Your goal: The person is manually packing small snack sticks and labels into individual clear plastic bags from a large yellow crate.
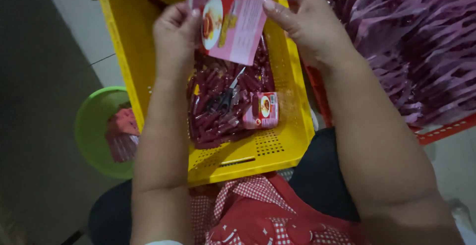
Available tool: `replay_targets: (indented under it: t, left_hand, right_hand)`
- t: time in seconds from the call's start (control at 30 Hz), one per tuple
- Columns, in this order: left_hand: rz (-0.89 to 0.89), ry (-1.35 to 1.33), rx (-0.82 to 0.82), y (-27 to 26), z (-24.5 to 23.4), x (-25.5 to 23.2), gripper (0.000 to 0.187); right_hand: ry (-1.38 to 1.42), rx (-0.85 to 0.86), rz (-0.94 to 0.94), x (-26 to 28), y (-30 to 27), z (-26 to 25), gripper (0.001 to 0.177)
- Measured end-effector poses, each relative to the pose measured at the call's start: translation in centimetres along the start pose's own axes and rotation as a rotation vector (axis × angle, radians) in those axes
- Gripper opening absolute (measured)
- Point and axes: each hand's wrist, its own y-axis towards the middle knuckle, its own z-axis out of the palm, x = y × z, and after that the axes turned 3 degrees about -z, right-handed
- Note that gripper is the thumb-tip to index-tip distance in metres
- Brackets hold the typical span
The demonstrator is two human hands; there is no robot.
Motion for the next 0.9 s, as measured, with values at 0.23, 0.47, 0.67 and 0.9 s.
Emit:
replay_targets:
  t: [0.23,0.47,0.67,0.9]
  left_hand:
    - [0.28,-0.02,0.021,-2.9,0.5,-5.3,0.005]
    - [0.63,0.605,-0.254,-6.1,0.2,-7.9,0.047]
    - [0.733,0.826,-0.055,-6.8,1.1,-8.2,0.014]
    - [0.623,0.832,-0.031,-7.8,1.5,-7.7,0.031]
  right_hand:
    - [0.499,-0.06,0.23,-1.5,0.1,2.0,0.024]
    - [0.387,-0.081,-0.034,-1.2,0.2,3.1,0.028]
    - [0.217,-0.158,-0.109,-3.1,0.8,3.8,0.016]
    - [0.107,-0.192,-0.002,-0.9,-0.3,4.9,0.031]
